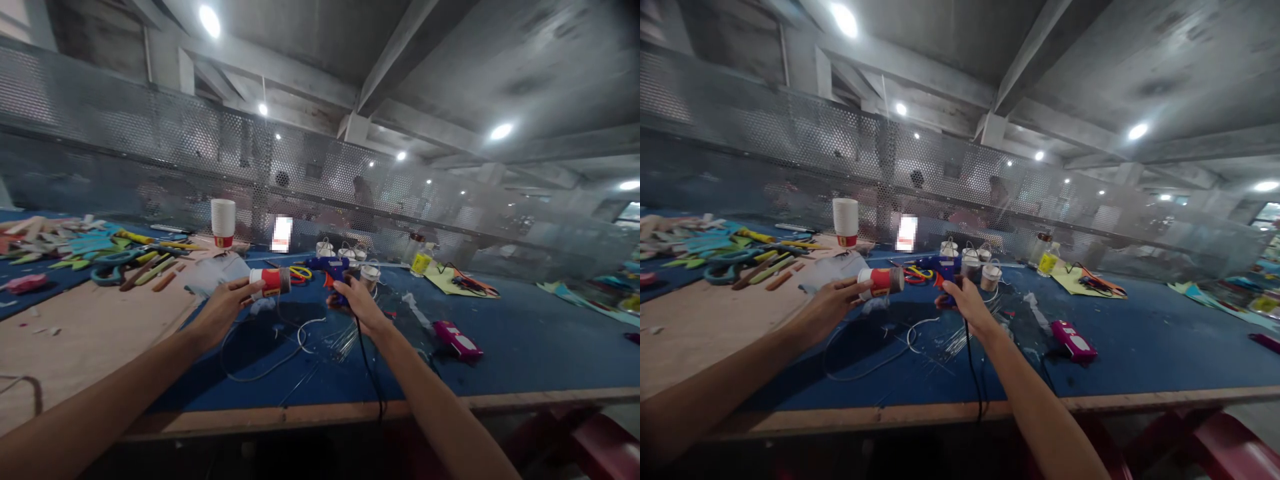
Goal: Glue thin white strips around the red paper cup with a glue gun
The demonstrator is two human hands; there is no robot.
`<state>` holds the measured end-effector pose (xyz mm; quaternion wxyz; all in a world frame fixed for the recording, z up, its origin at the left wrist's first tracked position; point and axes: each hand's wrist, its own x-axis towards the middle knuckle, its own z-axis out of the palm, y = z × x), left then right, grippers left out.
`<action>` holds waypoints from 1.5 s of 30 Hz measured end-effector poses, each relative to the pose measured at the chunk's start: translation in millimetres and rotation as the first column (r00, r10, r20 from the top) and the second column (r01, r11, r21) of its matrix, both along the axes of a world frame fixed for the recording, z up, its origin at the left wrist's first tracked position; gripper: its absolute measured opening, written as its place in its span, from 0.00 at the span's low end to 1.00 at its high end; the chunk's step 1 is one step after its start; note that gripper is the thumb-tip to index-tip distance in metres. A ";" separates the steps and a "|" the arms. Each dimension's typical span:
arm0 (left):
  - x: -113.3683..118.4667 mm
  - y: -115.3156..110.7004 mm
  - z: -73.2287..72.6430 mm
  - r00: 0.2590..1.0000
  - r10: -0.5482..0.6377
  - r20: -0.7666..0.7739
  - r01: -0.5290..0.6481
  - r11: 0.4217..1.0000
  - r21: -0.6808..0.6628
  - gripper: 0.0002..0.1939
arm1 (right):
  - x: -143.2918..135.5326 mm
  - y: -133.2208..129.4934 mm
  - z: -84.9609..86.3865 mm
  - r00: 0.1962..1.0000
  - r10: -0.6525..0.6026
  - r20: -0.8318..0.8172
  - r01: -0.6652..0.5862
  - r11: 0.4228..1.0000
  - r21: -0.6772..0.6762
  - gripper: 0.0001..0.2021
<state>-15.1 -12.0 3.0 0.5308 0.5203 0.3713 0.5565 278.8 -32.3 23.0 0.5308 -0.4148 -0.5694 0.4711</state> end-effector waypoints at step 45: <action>12.8 -20.4 15.2 0.988 0.085 -0.130 -0.071 0.992 0.109 0.12 | -25.4 -19.6 -23.5 0.747 -0.375 0.550 0.106 0.882 0.458 0.19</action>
